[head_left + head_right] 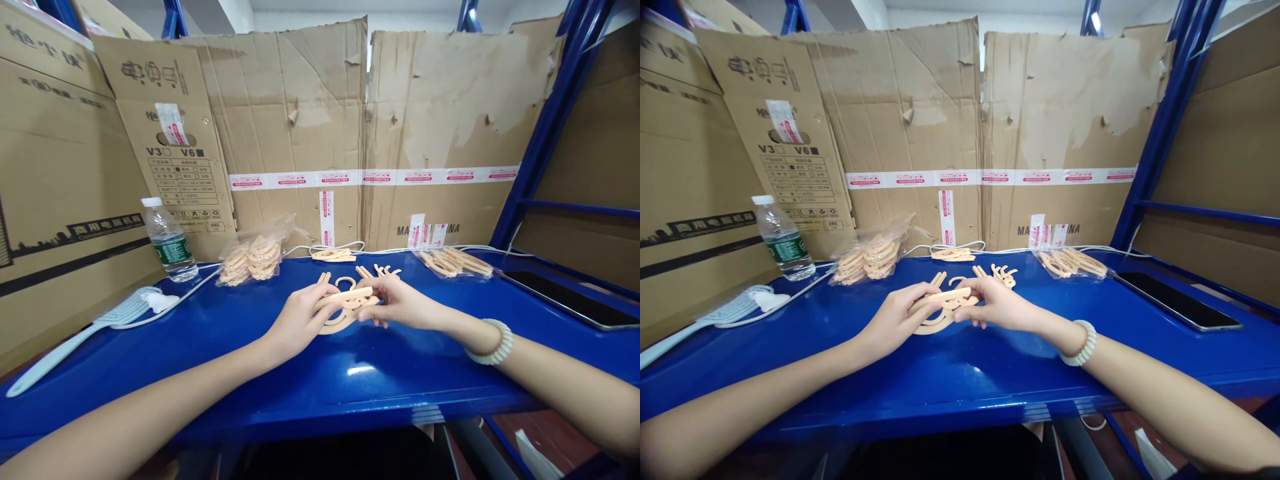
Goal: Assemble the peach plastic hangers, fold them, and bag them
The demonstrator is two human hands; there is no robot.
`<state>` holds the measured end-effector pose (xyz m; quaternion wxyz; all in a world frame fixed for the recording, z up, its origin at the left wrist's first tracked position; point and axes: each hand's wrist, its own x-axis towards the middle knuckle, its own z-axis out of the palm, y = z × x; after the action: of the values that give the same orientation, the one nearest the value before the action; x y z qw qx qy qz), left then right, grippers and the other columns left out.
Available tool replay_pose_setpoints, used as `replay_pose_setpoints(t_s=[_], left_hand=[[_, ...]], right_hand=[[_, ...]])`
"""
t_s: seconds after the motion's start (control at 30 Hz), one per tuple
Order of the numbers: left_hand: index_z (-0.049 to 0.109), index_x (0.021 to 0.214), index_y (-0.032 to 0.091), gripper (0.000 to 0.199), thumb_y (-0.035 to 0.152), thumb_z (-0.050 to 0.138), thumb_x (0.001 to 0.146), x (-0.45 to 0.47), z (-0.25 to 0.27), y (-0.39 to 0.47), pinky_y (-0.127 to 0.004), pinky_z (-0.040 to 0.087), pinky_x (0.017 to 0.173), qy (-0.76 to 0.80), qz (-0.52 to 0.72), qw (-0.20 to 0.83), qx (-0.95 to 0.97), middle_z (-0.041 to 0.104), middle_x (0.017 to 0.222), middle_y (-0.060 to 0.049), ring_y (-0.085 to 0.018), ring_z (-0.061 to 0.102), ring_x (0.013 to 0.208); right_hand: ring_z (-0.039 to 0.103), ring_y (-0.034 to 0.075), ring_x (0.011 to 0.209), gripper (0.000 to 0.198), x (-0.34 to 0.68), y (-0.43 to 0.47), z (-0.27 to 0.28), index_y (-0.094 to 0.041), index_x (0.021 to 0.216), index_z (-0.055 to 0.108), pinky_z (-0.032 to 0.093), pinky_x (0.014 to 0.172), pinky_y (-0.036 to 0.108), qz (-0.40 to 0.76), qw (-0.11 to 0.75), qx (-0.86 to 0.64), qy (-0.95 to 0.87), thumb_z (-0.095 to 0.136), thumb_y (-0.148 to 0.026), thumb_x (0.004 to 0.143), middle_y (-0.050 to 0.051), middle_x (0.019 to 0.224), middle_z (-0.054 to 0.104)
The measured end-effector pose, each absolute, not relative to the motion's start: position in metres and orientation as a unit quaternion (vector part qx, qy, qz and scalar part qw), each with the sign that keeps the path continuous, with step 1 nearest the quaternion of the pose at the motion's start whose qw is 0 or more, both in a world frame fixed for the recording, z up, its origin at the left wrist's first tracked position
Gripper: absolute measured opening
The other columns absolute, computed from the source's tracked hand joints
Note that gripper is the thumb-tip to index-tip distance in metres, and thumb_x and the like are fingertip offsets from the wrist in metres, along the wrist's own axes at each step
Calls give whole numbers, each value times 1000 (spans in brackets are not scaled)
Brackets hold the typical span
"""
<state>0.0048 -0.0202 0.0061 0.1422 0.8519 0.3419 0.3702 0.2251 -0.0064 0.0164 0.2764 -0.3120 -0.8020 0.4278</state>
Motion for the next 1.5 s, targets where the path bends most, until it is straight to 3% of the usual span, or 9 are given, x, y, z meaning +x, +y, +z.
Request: replay_pose_setpoints(t_s=[0.3, 0.43, 0.67, 0.83, 0.93, 1.1, 1.27, 1.5], left_hand=[[51, 89, 18, 18, 35, 45, 92, -6, 5, -2, -27, 48, 69, 383, 535, 246, 711, 62, 75, -1, -15, 61, 72], [50, 95, 17, 18, 34, 47, 91, -9, 8, 4, -26, 48, 63, 382, 551, 262, 694, 58, 67, 2, -14, 60, 64], [52, 79, 17, 26, 41, 50, 89, -9, 10, -2, -23, 44, 56, 387, 515, 234, 728, 55, 63, 3, -12, 54, 58], [53, 82, 16, 28, 44, 53, 86, -1, 9, -15, -26, 45, 65, 363, 403, 293, 788, 58, 81, -1, -15, 56, 74], [47, 77, 17, 29, 42, 59, 82, 5, 6, -22, -30, 48, 73, 319, 348, 392, 790, 60, 98, -6, -17, 58, 83], [43, 82, 18, 34, 49, 58, 82, 10, 1, -25, -29, 48, 63, 314, 311, 545, 713, 64, 91, -7, -15, 60, 71], [53, 95, 16, 31, 43, 59, 81, 10, 0, -23, -23, 38, 57, 353, 301, 540, 703, 63, 76, -3, -12, 52, 62], [65, 95, 14, 31, 36, 43, 90, 9, -1, -20, -23, 33, 61, 339, 272, 405, 804, 55, 74, 0, -12, 46, 67]], right_hand=[[52, 10, 55, 32, 233, 0, 23, -14, 79, 61, 46, 44, 22, 369, 293, -375, -799, 63, -46, 78, 0, 66, 56], [49, 9, 57, 30, 237, 4, 25, -15, 74, 61, 41, 49, 22, 352, 367, -420, -752, 66, -44, 75, 0, 65, 56], [42, 5, 47, 29, 240, 8, 25, -16, 75, 58, 33, 43, 21, 472, 514, -353, -624, 73, -40, 71, -4, 57, 52], [62, 11, 61, 32, 235, 9, 18, -15, 76, 57, 50, 56, 23, 534, 476, -327, -618, 81, -32, 62, 0, 66, 63], [66, 12, 64, 31, 229, 6, 14, -15, 75, 58, 55, 61, 24, 539, 458, -315, -633, 82, -29, 61, 1, 68, 66], [66, 12, 62, 27, 222, 1, 9, -15, 75, 59, 57, 60, 25, 524, 451, -268, -671, 80, -27, 64, 0, 71, 67], [66, 12, 64, 20, 221, 2, 1, -15, 82, 63, 57, 63, 25, 500, 420, -236, -720, 76, -26, 71, 1, 74, 67], [63, 12, 63, 15, 220, -2, -1, -15, 86, 69, 56, 60, 27, 407, 398, -217, -793, 66, -29, 81, 3, 78, 66]])
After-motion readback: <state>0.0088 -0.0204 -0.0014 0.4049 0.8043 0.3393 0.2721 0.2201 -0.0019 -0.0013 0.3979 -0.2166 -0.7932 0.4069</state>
